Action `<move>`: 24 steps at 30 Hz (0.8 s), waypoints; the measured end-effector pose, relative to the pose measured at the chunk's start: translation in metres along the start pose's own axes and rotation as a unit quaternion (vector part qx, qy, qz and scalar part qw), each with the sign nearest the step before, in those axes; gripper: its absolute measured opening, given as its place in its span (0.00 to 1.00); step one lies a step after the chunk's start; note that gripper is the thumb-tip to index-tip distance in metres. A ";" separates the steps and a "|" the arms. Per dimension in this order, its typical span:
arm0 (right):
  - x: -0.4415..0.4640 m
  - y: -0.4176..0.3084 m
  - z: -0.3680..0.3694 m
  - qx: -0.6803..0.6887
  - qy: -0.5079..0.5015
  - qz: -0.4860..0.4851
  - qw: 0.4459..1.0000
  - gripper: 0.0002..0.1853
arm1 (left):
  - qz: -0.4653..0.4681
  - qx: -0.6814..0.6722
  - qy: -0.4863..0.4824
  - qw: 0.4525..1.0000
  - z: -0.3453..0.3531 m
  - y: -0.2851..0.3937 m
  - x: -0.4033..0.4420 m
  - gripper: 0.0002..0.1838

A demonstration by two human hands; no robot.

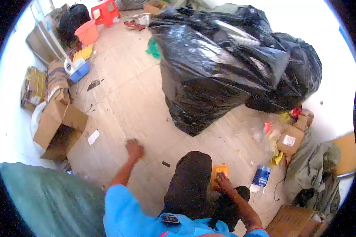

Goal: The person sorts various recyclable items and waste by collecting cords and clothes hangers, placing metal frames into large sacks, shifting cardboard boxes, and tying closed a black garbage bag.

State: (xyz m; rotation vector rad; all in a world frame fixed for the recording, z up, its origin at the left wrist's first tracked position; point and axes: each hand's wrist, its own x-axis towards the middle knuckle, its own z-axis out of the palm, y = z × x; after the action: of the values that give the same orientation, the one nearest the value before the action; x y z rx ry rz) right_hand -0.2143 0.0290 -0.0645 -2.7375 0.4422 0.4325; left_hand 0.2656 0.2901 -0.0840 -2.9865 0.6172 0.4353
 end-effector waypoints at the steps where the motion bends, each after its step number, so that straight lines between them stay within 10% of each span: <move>1: -0.010 0.014 0.013 0.035 0.004 0.013 0.999 0.29 | 0.097 -0.068 0.142 0.983 0.041 0.022 -0.029 0.35; 2: -0.015 0.023 0.021 0.069 0.005 0.022 0.997 0.29 | 0.139 -0.140 -0.033 0.980 0.009 0.063 -0.061 0.31; 5: -0.010 0.005 -0.020 0.186 0.017 0.167 0.968 0.28 | 0.267 -0.358 -0.045 0.894 0.038 0.120 -0.145 0.28; 6: -0.012 0.029 0.019 0.154 0.189 0.076 0.967 0.24 | 0.256 -0.368 -0.093 0.889 0.041 0.132 -0.166 0.28; 11: 0.051 0.045 0.024 0.204 0.313 0.231 0.898 0.14 | 0.237 -0.375 -0.263 0.857 0.041 0.149 -0.204 0.27; 24: 0.013 0.017 -0.019 0.251 0.230 0.493 0.801 0.23 | 0.124 -0.420 -0.406 0.802 0.048 0.230 -0.177 0.24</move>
State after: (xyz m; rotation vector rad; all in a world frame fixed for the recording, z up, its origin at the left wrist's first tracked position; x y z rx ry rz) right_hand -0.2045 0.0032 -0.0566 -1.8569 1.8233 -0.1520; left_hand 0.0061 0.1512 -0.0800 -2.8304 0.8343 2.3800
